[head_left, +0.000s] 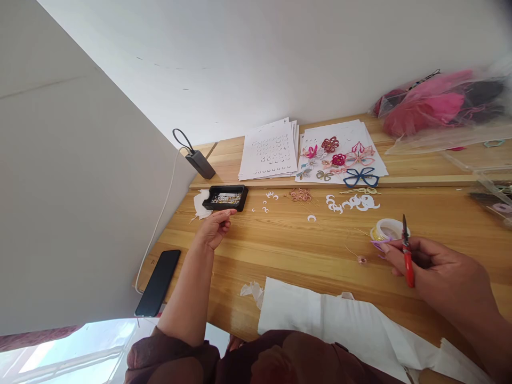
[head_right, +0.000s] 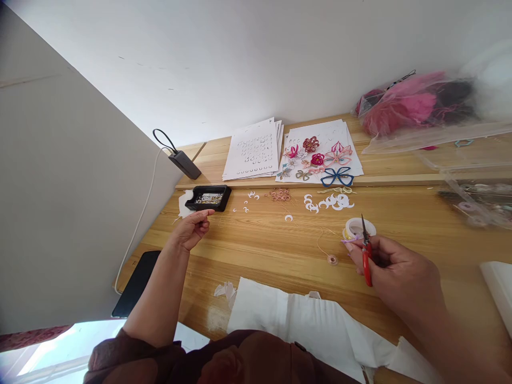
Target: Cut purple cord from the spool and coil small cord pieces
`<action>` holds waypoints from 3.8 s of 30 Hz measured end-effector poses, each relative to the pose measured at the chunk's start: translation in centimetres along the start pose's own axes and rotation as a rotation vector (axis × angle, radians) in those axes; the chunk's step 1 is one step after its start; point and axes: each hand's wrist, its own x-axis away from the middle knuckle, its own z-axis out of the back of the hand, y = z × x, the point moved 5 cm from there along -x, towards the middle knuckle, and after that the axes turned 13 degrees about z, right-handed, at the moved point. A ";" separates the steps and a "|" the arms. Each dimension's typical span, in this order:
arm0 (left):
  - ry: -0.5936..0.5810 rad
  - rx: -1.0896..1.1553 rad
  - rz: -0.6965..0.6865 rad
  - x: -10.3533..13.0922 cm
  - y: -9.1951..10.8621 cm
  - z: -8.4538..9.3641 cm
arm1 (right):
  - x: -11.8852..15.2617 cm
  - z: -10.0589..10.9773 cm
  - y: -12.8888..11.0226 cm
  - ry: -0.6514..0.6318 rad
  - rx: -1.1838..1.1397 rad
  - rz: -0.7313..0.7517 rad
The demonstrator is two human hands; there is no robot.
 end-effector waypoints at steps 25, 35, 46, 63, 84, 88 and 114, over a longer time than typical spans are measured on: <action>0.208 -0.452 -0.460 0.4 1.5 1.3 | 0.0 0.0 0.1 -0.008 0.013 -0.016; 0.113 -0.769 -0.492 0.7 0.6 1.9 | 0.1 0.1 -0.8 -0.013 -0.001 -0.015; 0.196 -0.437 -0.481 3.4 1.6 -1.5 | 0.2 0.0 -0.8 0.070 -0.056 0.092; -0.658 -0.026 0.141 11.6 -9.8 -26.0 | 0.7 -0.8 -1.7 0.057 -0.225 0.293; -0.878 0.292 0.341 11.3 -11.0 -26.2 | 0.3 -1.2 -1.2 -0.041 -0.044 0.324; -0.902 0.319 0.336 11.4 -10.8 -26.2 | 0.4 -1.1 -1.5 -0.051 -0.010 0.341; -0.613 -0.106 0.159 10.9 -10.5 -25.4 | -0.1 0.7 -1.6 -0.009 -0.002 0.270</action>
